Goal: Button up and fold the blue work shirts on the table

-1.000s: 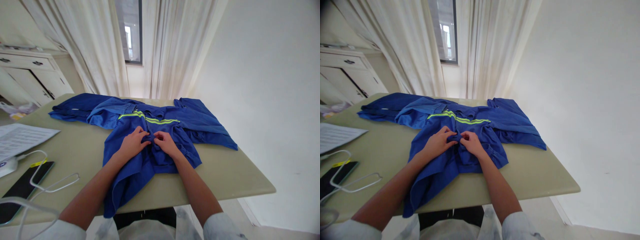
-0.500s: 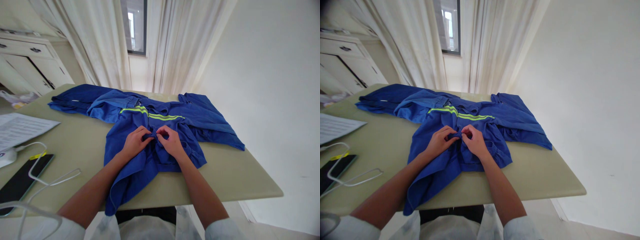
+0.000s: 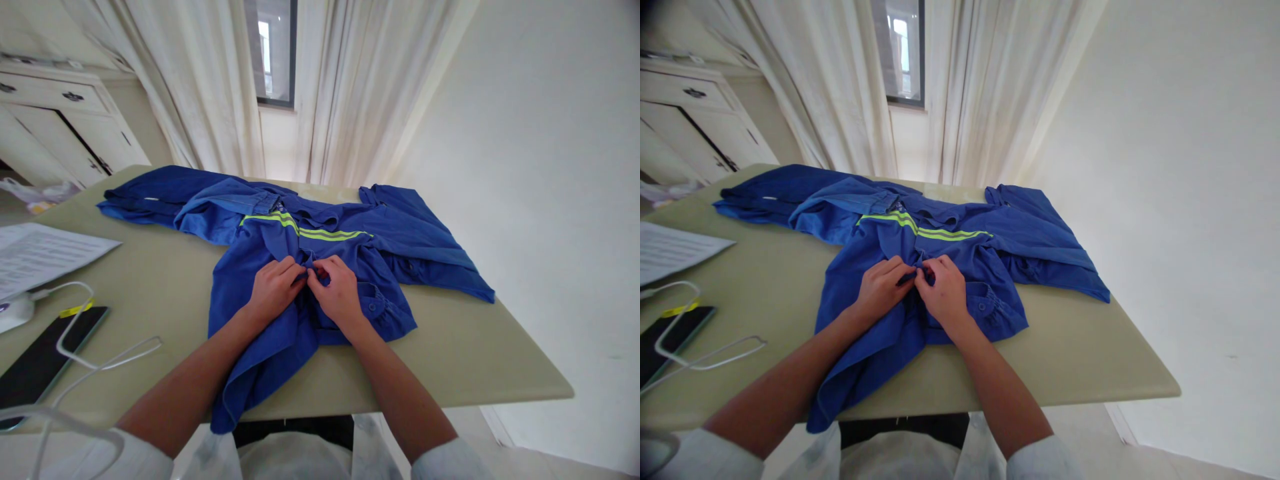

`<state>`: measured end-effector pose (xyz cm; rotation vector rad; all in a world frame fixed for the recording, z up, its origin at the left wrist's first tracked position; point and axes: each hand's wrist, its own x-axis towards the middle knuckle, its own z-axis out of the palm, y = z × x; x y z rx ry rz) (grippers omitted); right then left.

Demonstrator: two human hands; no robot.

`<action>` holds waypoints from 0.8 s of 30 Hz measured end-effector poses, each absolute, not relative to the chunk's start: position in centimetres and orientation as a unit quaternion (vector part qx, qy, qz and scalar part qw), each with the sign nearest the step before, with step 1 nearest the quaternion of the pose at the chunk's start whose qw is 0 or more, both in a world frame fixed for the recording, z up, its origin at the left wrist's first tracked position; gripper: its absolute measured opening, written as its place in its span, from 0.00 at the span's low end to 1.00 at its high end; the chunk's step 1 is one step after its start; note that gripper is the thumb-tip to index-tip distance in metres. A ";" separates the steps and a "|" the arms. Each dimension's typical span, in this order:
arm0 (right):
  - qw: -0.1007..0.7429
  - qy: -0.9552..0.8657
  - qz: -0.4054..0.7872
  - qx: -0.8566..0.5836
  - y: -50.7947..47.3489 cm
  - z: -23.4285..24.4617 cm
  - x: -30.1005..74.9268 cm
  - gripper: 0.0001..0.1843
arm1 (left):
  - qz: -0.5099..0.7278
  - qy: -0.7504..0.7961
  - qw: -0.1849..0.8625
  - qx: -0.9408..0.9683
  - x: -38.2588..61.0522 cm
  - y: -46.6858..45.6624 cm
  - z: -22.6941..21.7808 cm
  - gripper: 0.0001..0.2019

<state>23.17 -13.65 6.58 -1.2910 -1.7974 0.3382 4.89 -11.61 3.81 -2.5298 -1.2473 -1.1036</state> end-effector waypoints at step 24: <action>0.461 -0.699 0.174 -0.518 -12.7 5.6 23.2 0.05 | -0.370 -0.414 0.013 -0.832 5.2 -12.1 3.8 0.07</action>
